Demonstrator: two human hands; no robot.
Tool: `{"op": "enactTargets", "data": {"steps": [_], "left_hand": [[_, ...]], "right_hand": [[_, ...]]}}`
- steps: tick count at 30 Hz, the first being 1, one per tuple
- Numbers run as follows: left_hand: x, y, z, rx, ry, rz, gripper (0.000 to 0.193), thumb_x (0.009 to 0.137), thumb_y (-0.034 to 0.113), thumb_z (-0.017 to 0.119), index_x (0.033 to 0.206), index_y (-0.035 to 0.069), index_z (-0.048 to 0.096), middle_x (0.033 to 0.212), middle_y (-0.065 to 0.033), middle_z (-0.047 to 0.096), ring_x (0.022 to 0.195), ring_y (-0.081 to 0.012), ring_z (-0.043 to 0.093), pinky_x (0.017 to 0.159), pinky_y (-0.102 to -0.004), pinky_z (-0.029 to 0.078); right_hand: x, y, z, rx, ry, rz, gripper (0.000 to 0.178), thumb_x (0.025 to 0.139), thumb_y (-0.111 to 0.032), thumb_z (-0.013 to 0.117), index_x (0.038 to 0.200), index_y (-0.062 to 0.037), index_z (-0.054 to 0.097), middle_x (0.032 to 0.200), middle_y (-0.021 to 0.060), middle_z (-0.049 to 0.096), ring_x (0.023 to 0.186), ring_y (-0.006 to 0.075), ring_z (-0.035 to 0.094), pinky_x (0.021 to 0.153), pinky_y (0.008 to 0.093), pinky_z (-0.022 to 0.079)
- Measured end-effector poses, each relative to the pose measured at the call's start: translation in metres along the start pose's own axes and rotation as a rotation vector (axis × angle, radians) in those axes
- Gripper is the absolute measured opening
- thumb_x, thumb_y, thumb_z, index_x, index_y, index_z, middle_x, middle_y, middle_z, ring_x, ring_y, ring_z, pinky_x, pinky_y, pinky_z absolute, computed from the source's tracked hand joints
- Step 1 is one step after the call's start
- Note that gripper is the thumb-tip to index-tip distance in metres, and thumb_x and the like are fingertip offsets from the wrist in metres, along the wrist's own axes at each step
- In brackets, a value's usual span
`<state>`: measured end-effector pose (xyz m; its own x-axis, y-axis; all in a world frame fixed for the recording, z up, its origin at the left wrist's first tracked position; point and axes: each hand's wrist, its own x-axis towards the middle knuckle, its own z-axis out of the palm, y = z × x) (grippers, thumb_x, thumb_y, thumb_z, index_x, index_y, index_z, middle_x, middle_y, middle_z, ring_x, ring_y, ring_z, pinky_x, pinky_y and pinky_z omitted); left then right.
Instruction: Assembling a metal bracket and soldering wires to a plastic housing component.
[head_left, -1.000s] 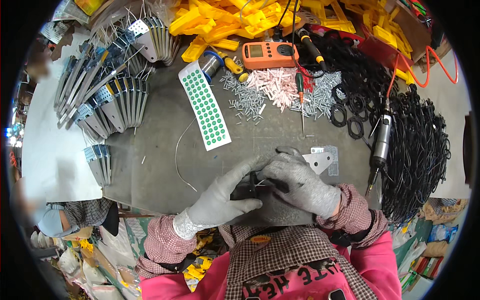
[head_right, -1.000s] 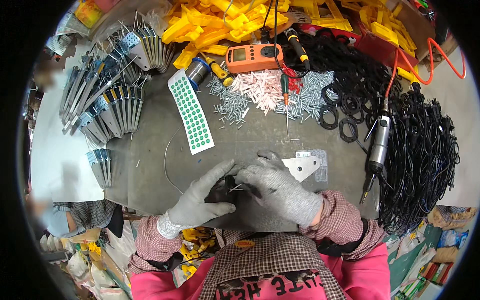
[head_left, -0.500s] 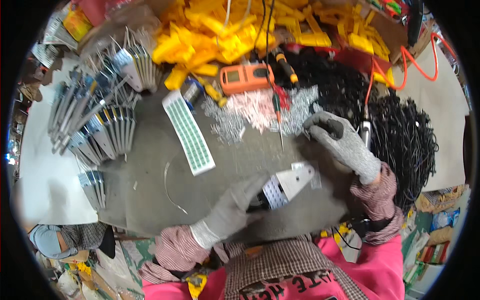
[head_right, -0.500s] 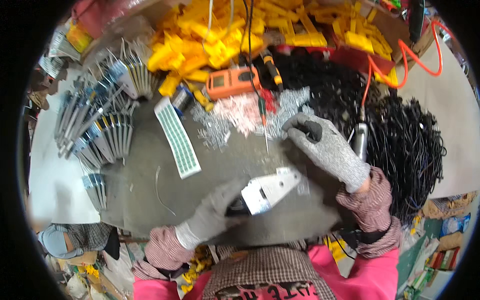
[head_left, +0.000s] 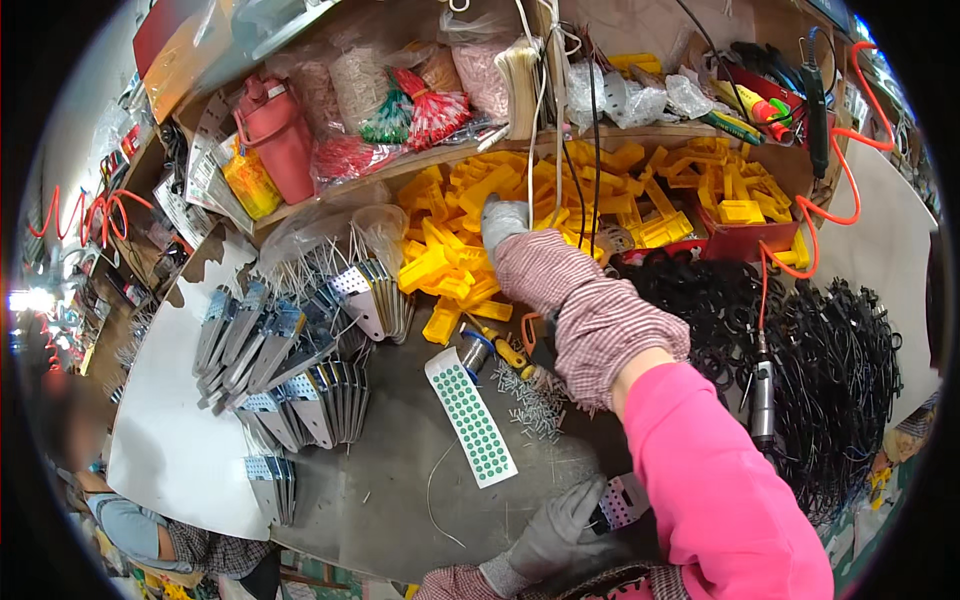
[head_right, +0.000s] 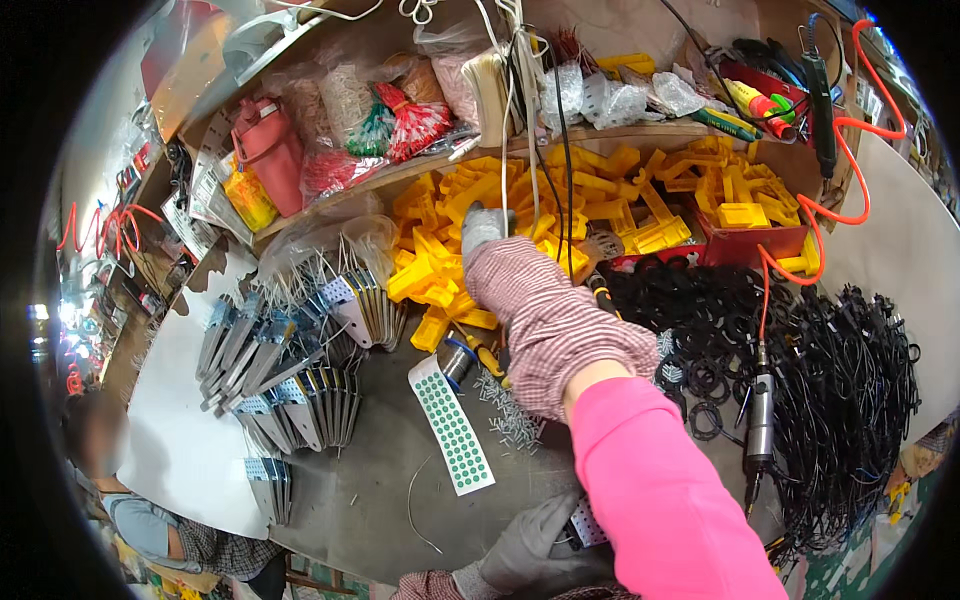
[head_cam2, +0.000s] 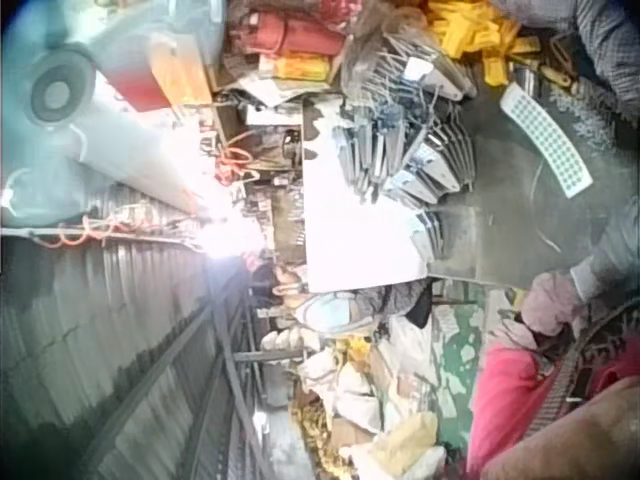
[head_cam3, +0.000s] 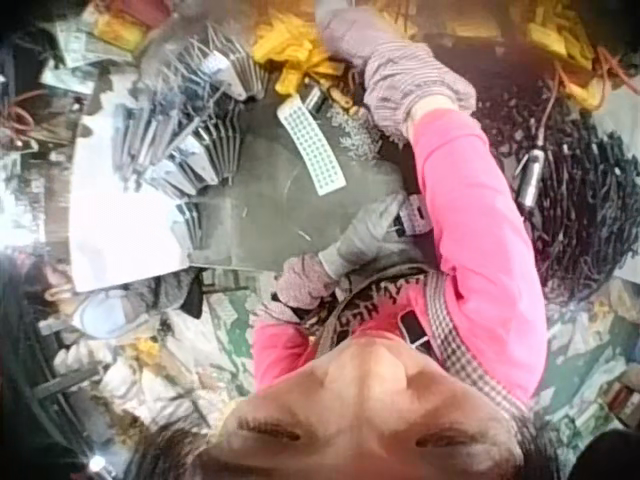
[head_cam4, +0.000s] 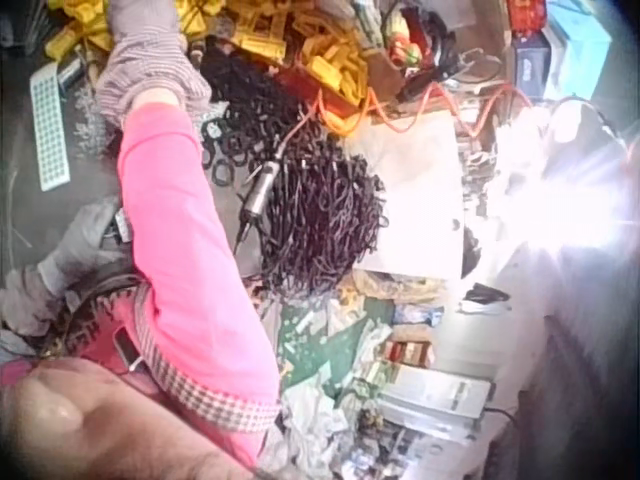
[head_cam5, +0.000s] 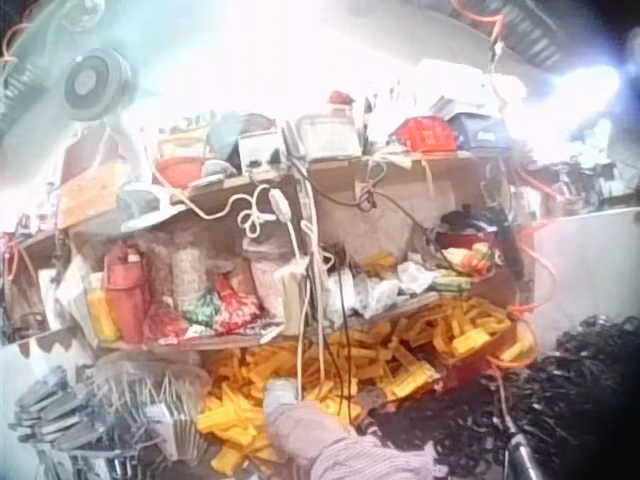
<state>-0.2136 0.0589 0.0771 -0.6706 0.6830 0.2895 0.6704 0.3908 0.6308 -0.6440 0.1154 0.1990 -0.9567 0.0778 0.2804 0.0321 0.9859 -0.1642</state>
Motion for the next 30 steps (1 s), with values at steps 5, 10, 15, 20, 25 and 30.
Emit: {"op": "enactTargets", "data": {"steps": [5, 10, 15, 20, 25, 30], "left_hand": [[-0.018, 0.002, -0.017, -0.142, 0.176, -0.139, 0.079, 0.079, 0.019, 0.077, 0.145, -0.005, 0.040, 0.141, -0.0247, 0.049, 0.131, -0.0345, 0.049, 0.110, -0.0425, 0.040], [0.041, 0.032, -0.113, -1.034, 0.859, -0.489, 0.075, 0.083, 0.014, 0.066, 0.149, -0.002, 0.035, 0.126, -0.0115, 0.059, 0.115, -0.0231, 0.059, 0.099, -0.0383, 0.048], [-0.014, 0.037, -0.103, -0.979, 0.730, -0.433, 0.066, 0.090, 0.014, 0.060, 0.150, 0.000, 0.035, 0.107, -0.0043, 0.059, 0.094, -0.0173, 0.061, 0.087, -0.0302, 0.052], [0.000, 0.035, -0.059, 0.237, -0.192, -0.427, 0.068, 0.074, 0.009, 0.066, 0.139, 0.004, 0.047, 0.115, -0.0168, 0.060, 0.092, -0.0346, 0.065, 0.085, -0.0405, 0.054], [-0.007, 0.012, -0.049, 0.321, 0.095, -0.114, 0.068, 0.067, 0.017, 0.065, 0.132, 0.004, 0.055, 0.135, -0.0199, 0.050, 0.121, -0.0420, 0.050, 0.104, -0.0517, 0.040], [-0.006, 0.040, -0.054, 0.380, -0.249, 0.011, 0.077, 0.070, 0.039, 0.074, 0.135, 0.005, 0.053, 0.143, -0.0176, 0.045, 0.130, -0.0409, 0.044, 0.109, -0.0633, 0.029]], "right_hand": [[-0.072, 0.046, -0.088, 0.624, 0.160, -0.419, 0.036, 0.084, -0.023, 0.070, 0.108, -0.0033, 0.053, 0.103, 0.0235, 0.065, 0.099, 0.0413, 0.065, 0.084, 0.0453, 0.053], [-0.272, 0.082, -0.141, 0.491, 0.126, -1.190, 0.030, 0.080, -0.007, 0.067, 0.108, -0.0008, 0.057, 0.096, 0.0168, 0.061, 0.089, 0.0349, 0.065, 0.075, 0.0444, 0.054], [-0.361, 0.196, -0.159, 0.896, -0.138, -0.806, 0.049, 0.082, -0.016, 0.077, 0.126, -0.0060, 0.059, 0.122, 0.0113, 0.062, 0.121, 0.0306, 0.055, 0.103, 0.0431, 0.045], [-0.446, 0.254, -0.092, 0.516, -0.368, -0.466, 0.061, 0.091, -0.028, 0.072, 0.144, -0.0113, 0.047, 0.149, 0.0217, 0.038, 0.138, 0.0376, 0.040, 0.112, 0.0471, 0.039], [-0.467, 0.240, -0.087, 0.523, -0.221, -0.331, 0.047, 0.095, -0.025, 0.066, 0.138, -0.0113, 0.054, 0.142, 0.0187, 0.050, 0.133, 0.0355, 0.048, 0.109, 0.0446, 0.042], [-0.380, 0.241, -0.090, 0.290, -0.128, -0.233, 0.017, 0.090, -0.008, 0.058, 0.104, -0.0014, 0.063, 0.098, 0.0178, 0.059, 0.092, 0.0351, 0.061, 0.079, 0.0432, 0.053]]}}
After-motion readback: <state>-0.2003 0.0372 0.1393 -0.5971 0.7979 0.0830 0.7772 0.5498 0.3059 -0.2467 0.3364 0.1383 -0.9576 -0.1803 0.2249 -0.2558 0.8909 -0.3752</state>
